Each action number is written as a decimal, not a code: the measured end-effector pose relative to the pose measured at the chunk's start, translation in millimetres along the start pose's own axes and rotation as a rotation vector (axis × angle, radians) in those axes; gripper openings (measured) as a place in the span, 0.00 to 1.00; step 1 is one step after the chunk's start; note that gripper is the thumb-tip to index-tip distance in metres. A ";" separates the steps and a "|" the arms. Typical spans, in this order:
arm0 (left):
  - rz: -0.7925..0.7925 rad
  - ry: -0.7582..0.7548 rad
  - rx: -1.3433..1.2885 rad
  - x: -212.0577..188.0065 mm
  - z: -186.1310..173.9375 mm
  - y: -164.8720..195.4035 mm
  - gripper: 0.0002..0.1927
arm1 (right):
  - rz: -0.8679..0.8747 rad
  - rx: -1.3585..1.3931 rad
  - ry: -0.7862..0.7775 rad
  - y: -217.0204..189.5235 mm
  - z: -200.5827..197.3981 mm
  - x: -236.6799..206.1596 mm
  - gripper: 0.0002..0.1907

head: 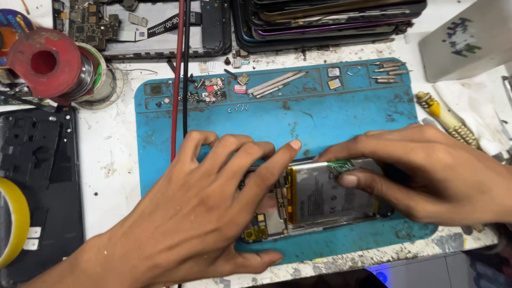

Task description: The person holds a replacement phone battery and a yellow adhesive sheet, peels the adhesive backing, and presses the battery into the opened phone frame on the work mat. They then press the battery and internal components into place inside the phone body.

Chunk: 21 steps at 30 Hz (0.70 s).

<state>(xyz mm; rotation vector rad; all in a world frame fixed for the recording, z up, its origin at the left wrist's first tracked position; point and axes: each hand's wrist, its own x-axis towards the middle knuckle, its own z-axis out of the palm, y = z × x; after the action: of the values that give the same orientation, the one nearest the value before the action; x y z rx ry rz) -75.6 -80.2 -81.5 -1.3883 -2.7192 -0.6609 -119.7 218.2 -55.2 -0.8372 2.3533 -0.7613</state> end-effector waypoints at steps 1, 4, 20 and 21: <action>-0.001 -0.012 0.029 -0.6 0.4 -1.6 0.59 | -0.202 0.071 0.081 6.2 2.6 -2.2 0.18; 0.010 -0.010 -0.017 -2.6 1.4 -6.6 0.53 | -0.011 -0.005 -0.039 25.3 10.0 -9.8 0.24; -0.011 -0.011 -0.013 -7.9 11.8 -12.1 0.44 | -0.118 0.019 -0.078 26.5 10.2 -11.2 0.23; -0.013 -0.004 -0.015 -7.7 12.6 -11.8 0.44 | -0.181 0.025 -0.050 25.1 9.9 -11.0 0.22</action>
<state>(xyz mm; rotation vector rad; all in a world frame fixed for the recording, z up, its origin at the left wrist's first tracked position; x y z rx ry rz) -77.9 -87.5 -98.8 -1.3782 -2.7345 -0.6816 -115.9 238.9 -75.4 -1.0567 2.2412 -0.8312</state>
